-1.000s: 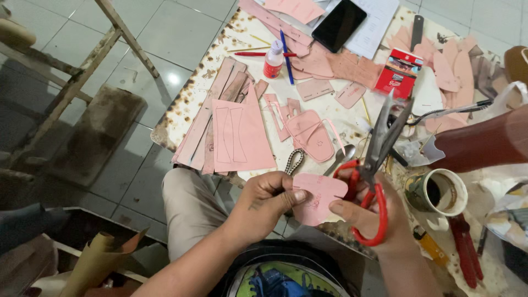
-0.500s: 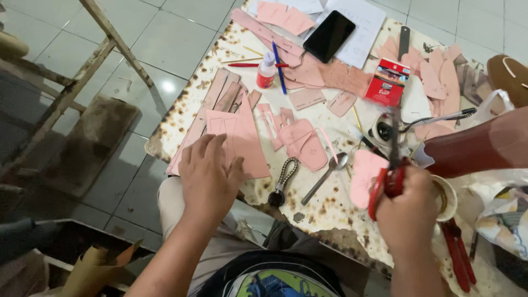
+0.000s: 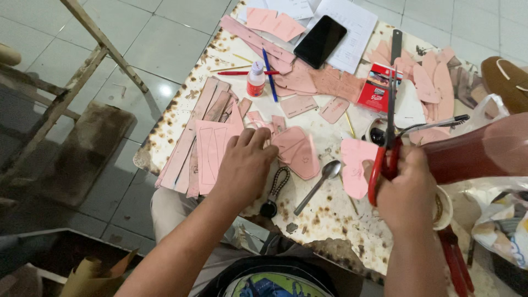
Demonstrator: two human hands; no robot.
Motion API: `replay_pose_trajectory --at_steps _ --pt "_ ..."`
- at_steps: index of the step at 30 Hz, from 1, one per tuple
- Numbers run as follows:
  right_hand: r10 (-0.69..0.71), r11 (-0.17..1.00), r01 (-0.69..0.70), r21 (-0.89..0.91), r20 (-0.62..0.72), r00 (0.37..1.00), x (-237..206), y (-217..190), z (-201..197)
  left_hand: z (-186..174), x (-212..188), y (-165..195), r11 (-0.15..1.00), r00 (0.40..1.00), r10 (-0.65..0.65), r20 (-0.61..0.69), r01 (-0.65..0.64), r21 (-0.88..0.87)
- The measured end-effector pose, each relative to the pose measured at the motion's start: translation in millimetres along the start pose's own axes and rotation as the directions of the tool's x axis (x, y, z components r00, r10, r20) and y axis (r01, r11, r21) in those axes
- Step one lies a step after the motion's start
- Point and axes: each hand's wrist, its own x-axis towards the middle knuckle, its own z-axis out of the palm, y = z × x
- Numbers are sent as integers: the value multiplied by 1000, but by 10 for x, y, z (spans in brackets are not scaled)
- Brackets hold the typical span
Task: The person uses red-handled scissors to cut along marked lines on pink pattern pieces. They rotate the pieces to follow curved edges and trim excess material, then place the finished cutouts on the table.
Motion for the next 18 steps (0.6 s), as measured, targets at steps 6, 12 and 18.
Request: replay_pose_trajectory --at_steps 6,12,18 --pt "-317 922 329 202 -91 944 303 -180 29 -128 -162 28 994 958 8 -288 -37 -98" --pt "-223 973 218 -76 -57 973 389 -549 125 -189 -356 -89 997 886 -82 -457 71 -41" --pt "-403 803 526 -280 394 826 9 -554 521 -101 -471 -283 986 921 -164 -355 163 -33"
